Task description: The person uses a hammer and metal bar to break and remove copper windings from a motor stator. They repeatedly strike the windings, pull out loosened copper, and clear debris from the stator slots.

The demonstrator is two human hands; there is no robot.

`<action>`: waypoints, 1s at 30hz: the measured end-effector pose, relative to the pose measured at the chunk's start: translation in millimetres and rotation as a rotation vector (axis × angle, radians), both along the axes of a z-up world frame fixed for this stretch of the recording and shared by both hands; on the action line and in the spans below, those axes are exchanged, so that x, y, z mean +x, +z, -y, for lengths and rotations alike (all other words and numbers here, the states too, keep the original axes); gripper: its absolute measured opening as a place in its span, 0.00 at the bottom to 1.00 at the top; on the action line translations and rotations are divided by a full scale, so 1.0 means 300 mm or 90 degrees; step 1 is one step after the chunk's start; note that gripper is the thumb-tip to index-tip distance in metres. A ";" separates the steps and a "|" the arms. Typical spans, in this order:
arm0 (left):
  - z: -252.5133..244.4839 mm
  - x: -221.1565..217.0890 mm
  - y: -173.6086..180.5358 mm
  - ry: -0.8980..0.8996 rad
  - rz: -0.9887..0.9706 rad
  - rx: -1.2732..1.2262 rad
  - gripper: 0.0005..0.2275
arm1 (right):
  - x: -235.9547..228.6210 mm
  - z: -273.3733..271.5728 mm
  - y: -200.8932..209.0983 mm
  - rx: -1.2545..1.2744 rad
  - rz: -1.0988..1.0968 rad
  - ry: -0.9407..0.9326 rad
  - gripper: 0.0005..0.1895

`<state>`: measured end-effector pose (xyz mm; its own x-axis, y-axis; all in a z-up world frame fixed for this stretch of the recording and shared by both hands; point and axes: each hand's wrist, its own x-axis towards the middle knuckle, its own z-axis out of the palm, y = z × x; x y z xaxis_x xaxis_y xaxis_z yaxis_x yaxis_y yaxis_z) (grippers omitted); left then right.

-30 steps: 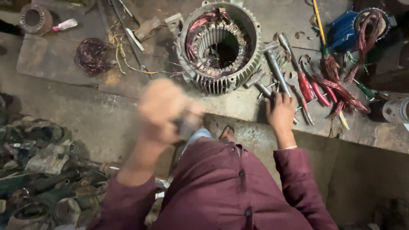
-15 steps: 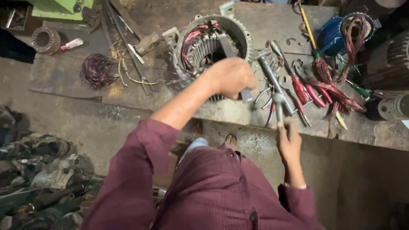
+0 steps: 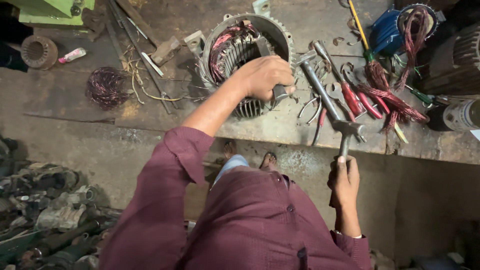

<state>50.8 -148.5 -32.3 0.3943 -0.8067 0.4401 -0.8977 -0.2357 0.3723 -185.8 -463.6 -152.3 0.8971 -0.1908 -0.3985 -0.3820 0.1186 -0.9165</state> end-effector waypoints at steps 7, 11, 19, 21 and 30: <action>-0.029 -0.046 0.001 0.121 0.199 0.038 0.19 | 0.017 -0.033 0.040 -0.002 -0.014 0.018 0.15; -0.017 -0.050 -0.007 0.156 0.026 0.249 0.13 | 0.036 -0.052 0.052 -0.047 -0.024 0.039 0.15; -0.039 -0.055 -0.028 0.083 0.102 0.100 0.14 | 0.069 -0.063 0.063 -0.048 -0.034 0.081 0.15; -0.044 -0.050 -0.025 0.082 0.063 0.103 0.04 | 0.075 -0.073 0.068 -0.047 -0.039 0.078 0.14; -0.068 -0.072 -0.019 0.126 -0.013 0.004 0.14 | 0.058 -0.069 0.080 -0.061 -0.043 0.076 0.13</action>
<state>29.2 -128.0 -38.0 0.5540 -0.7155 0.4256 -0.8260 -0.4087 0.3881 -168.3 -442.9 -128.4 0.8874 -0.1249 -0.4437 -0.4492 -0.0178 -0.8933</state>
